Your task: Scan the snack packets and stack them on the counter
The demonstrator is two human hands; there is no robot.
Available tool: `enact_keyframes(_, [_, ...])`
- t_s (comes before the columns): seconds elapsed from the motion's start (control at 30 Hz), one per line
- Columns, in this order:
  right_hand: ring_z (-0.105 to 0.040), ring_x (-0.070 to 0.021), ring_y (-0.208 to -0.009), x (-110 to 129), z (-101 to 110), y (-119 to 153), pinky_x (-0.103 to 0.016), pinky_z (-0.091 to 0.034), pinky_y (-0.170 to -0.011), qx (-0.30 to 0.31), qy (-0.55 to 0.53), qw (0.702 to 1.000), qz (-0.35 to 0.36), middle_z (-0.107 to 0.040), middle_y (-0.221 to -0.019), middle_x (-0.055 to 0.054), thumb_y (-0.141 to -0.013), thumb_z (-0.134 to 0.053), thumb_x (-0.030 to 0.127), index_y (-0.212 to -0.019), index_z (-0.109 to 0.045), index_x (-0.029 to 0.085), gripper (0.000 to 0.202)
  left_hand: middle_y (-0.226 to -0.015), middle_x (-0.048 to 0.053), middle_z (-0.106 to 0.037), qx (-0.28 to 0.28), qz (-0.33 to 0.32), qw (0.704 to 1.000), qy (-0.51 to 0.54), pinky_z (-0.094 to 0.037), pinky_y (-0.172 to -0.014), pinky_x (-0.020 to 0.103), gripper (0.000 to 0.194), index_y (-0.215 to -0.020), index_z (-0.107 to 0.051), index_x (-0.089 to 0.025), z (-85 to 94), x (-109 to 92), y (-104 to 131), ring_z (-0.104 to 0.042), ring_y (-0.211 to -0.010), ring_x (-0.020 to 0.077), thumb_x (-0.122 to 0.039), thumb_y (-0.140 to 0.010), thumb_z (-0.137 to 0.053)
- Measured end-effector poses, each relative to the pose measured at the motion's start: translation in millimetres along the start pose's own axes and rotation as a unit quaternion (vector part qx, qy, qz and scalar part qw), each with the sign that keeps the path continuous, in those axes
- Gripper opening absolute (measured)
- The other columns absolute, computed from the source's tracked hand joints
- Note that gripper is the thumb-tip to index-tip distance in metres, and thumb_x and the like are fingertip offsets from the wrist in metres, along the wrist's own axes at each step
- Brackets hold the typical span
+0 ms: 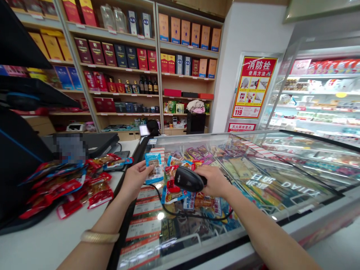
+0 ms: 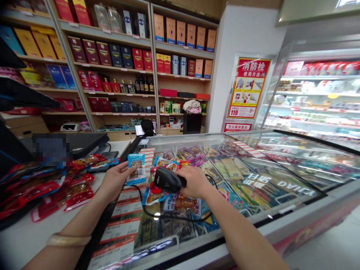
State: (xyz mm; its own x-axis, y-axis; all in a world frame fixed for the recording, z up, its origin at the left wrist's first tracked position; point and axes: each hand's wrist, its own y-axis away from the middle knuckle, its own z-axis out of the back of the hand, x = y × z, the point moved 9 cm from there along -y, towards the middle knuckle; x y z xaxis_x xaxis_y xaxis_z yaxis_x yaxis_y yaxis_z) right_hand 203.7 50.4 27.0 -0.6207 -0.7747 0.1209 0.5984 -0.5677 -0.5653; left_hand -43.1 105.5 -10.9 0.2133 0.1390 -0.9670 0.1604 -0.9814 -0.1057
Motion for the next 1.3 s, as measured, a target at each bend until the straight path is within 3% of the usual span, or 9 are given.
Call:
enact_keyframes(0.53, [-0.064, -0.0209, -0.079, 6.0, -2.4, -1.4, -0.029, -0.047, -0.071, 0.02, 0.005, 1.0, 0.01, -0.072, -0.087, -0.006, -0.067, -0.062, 0.022, -0.096, -0.066, 0.02, 0.03, -0.09, 0.008, -0.076, -0.001, -0.015, 0.999, -0.037, -0.055, -0.072, 0.032, 0.059, -0.1, -0.072, -0.013, 3.4, 1.6, -3.9, -0.07, -0.085, 0.0247, -0.04, -0.049, -0.087])
enact_keyframes(0.63, [-0.065, -0.0213, -0.082, -8.1, 4.8, 1.4, -0.029, -0.048, -0.074, -0.011, 0.0, 1.0, -0.006, -0.072, -0.089, -0.006, -0.069, -0.063, 0.024, -0.099, -0.066, 0.021, 0.031, -0.089, 0.007, -0.075, -0.026, -0.035, 0.998, -0.055, -0.054, -0.069, 0.03, 0.056, -0.097, -0.072, -0.014, 9.5, -0.7, -6.8, -0.068, -0.079, 0.022, -0.043, -0.051, -0.085])
enact_keyframes(0.7, [-0.066, -0.0223, -0.085, -29.1, 14.5, 5.5, -0.03, -0.048, -0.077, -0.042, 0.01, 0.998, -0.053, -0.073, -0.093, -0.007, -0.07, -0.065, 0.026, -0.101, -0.067, 0.021, 0.031, -0.087, 0.006, -0.074, -0.029, -0.034, 0.997, -0.055, -0.053, -0.066, 0.029, 0.054, -0.097, -0.072, -0.014, 8.9, 0.3, -8.5, -0.067, -0.076, 0.0209, -0.044, -0.053, -0.083])
enact_keyframes(0.87, [-0.067, -0.0231, -0.08, -96.1, 39.9, 27.8, -0.029, -0.046, -0.07, -0.089, 0.071, 0.962, -0.249, -0.073, -0.088, -0.007, -0.074, -0.063, 0.028, -0.095, -0.069, 0.021, 0.023, -0.092, 0.007, -0.073, 0.033, 0.009, 0.999, -0.016, -0.049, -0.066, 0.026, 0.052, -0.098, -0.07, -0.014, -24.3, 10.5, -3.1, -0.066, -0.079, 0.0188, -0.042, -0.054, -0.082])
enact_keyframes(1.03, [-0.068, -0.0265, -0.084, -122.7, 50.7, 43.8, -0.029, -0.045, -0.067, -0.107, 0.12, 0.925, -0.344, -0.073, -0.088, -0.008, -0.075, -0.065, 0.03, -0.103, -0.069, 0.02, 0.029, -0.088, 0.006, -0.072, 0.111, 0.018, 0.993, -0.046, -0.051, -0.069, 0.029, 0.052, -0.105, -0.07, -0.015, -70.4, 19.9, 11.7, -0.067, -0.081, 0.02, -0.044, -0.062, -0.077])
enact_keyframes(1.17, [-0.068, -0.0264, -0.09, -121.0, 42.5, 41.7, -0.029, -0.047, -0.071, -0.089, 0.103, 0.932, -0.336, -0.074, -0.093, -0.007, -0.076, -0.065, 0.029, -0.105, -0.069, 0.022, 0.031, -0.103, 0.008, -0.072, 0.16, -0.067, 0.972, -0.16, -0.053, -0.085, 0.038, 0.059, -0.121, -0.065, -0.017, -88.3, 17.6, 16.3, -0.066, -0.098, 0.025, -0.046, -0.071, -0.069])
enact_keyframes(1.3, [-0.068, -0.0254, -0.092, -115.2, 37.0, 37.6, -0.028, -0.047, -0.074, -0.078, 0.103, 0.94, -0.315, -0.073, -0.096, -0.007, -0.077, -0.065, 0.029, -0.103, -0.069, 0.023, 0.027, -0.133, 0.013, -0.06, 0.134, -0.219, 0.902, -0.347, -0.041, -0.106, 0.045, 0.054, -0.124, -0.065, -0.018, -84.9, 7.4, 17.0, -0.053, -0.125, 0.0293, -0.039, -0.074, -0.067])
